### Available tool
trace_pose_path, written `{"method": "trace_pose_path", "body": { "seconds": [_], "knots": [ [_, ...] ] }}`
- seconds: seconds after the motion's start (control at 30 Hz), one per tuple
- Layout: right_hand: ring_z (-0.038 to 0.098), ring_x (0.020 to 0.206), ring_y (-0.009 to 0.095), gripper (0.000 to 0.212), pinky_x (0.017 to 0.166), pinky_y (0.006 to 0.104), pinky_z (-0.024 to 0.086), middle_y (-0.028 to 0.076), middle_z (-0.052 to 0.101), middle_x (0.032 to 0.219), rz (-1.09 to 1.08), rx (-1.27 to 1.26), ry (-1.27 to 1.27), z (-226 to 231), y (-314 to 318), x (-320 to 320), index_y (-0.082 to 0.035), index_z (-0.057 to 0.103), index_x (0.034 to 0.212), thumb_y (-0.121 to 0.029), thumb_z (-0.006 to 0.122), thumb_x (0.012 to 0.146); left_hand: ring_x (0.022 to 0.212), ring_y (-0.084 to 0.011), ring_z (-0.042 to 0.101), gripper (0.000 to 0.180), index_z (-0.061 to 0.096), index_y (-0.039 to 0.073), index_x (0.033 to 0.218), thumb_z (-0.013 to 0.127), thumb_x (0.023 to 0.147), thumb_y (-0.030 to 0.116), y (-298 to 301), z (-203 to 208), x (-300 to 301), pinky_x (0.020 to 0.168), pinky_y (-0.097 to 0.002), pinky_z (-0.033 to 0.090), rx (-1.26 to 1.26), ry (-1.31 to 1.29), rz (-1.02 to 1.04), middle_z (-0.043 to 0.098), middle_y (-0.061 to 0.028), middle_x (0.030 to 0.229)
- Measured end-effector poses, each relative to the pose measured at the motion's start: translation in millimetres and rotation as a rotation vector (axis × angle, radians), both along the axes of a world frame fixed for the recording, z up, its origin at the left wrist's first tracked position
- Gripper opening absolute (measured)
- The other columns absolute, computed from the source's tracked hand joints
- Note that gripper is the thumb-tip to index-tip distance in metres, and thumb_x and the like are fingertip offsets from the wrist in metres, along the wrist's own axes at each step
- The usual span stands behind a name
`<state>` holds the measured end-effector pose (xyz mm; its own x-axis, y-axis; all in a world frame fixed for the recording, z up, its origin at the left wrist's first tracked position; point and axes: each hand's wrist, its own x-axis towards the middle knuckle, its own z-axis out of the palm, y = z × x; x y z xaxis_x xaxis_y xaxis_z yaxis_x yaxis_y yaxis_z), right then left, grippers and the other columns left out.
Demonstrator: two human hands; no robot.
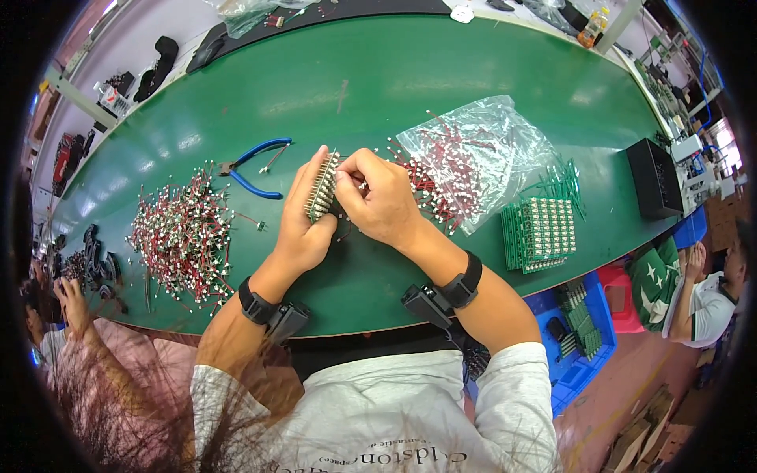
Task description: The person picks up a circuit board and inserts small wires into its ports one at a time. After filling the board, the person sets it down and repeats the process with a new board.
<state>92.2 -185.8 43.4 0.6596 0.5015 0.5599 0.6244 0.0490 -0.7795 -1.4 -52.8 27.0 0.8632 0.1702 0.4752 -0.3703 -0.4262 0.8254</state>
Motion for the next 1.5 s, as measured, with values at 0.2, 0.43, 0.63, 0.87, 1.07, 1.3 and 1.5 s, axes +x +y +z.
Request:
{"method": "trace_pose_path", "body": {
  "seconds": [0.2, 0.43, 0.63, 0.87, 1.07, 1.3, 1.5],
  "knots": [
    [0.056, 0.056, 0.008, 0.004, 0.051, 0.0258, 0.045, 0.006, 0.062, 0.066, -0.004, 0.000, 0.002, 0.7, -0.3, -0.2, 0.002, 0.062, 0.088, -0.002, 0.064, 0.089, 0.131, -0.0389, 0.048, 0.081, 0.034, -0.008, 0.149, 0.047, 0.069, -0.011, -0.2, 0.8, 0.4, 0.113, -0.0412, 0.036, 0.001, -0.009, -0.008, 0.046, -0.0264, 0.140],
    [0.057, 0.056, 0.008, 0.006, 0.051, 0.0259, 0.045, 0.006, 0.063, 0.067, -0.010, -0.003, 0.007, -0.3, 0.7, -1.0, 0.002, 0.062, 0.089, -0.003, 0.065, 0.089, 0.131, -0.0417, 0.047, 0.081, 0.033, -0.009, 0.149, 0.047, 0.069, -0.012, -0.4, 3.7, -0.8, 0.113, -0.0428, 0.036, 0.087, -0.027, 0.024, 0.045, -0.0285, 0.140],
    [0.060, 0.057, 0.010, 0.005, 0.051, 0.0260, 0.046, 0.007, 0.065, 0.069, -0.009, -0.004, -0.045, -3.2, 1.6, 0.7, 0.002, 0.063, 0.090, -0.002, 0.065, 0.090, 0.131, -0.0469, 0.046, 0.081, 0.032, -0.012, 0.147, 0.047, 0.068, -0.012, 2.8, 4.1, 0.4, 0.113, -0.0452, 0.036, 0.191, -0.069, 0.023, 0.044, -0.0320, 0.141],
    [0.065, 0.060, 0.014, 0.006, 0.054, 0.0277, 0.051, 0.010, 0.068, 0.072, -0.018, -0.058, -0.081, -2.2, -0.1, 3.2, 0.002, 0.064, 0.091, -0.004, 0.067, 0.092, 0.134, -0.0466, 0.043, 0.082, 0.033, -0.011, 0.148, 0.049, 0.068, -0.012, 4.9, 1.9, 0.5, 0.114, -0.0455, 0.034, 0.232, -0.064, 0.041, 0.043, -0.0312, 0.143],
    [0.065, 0.057, 0.016, 0.008, 0.052, 0.0291, 0.049, 0.011, 0.066, 0.071, -0.023, -0.050, -0.144, -3.9, -0.6, 7.4, 0.001, 0.063, 0.088, -0.005, 0.067, 0.092, 0.136, -0.0419, 0.044, 0.085, 0.035, -0.008, 0.148, 0.043, 0.063, -0.015, 3.0, 1.8, 1.0, 0.116, -0.0435, 0.033, 0.259, -0.088, 0.071, 0.045, -0.0267, 0.144],
    [0.065, 0.056, 0.017, 0.008, 0.052, 0.0293, 0.049, 0.011, 0.066, 0.070, 0.005, -0.050, -0.113, -4.1, -0.7, 5.4, 0.002, 0.063, 0.088, -0.004, 0.066, 0.092, 0.136, -0.0422, 0.044, 0.083, 0.036, -0.008, 0.147, 0.042, 0.064, -0.015, 1.5, -0.4, 1.1, 0.115, -0.0438, 0.034, 0.276, -0.077, 0.074, 0.045, -0.0265, 0.145],
    [0.067, 0.062, 0.020, 0.006, 0.056, 0.0305, 0.051, 0.013, 0.067, 0.074, 0.012, -0.075, -0.099, 0.7, 2.5, 5.3, 0.002, 0.062, 0.092, -0.003, 0.064, 0.093, 0.133, -0.0389, 0.048, 0.082, 0.038, -0.007, 0.147, 0.043, 0.065, -0.014, 3.2, 2.2, 3.3, 0.113, -0.0407, 0.036, 0.238, -0.128, 0.118, 0.050, -0.0257, 0.141]
  ]
}}
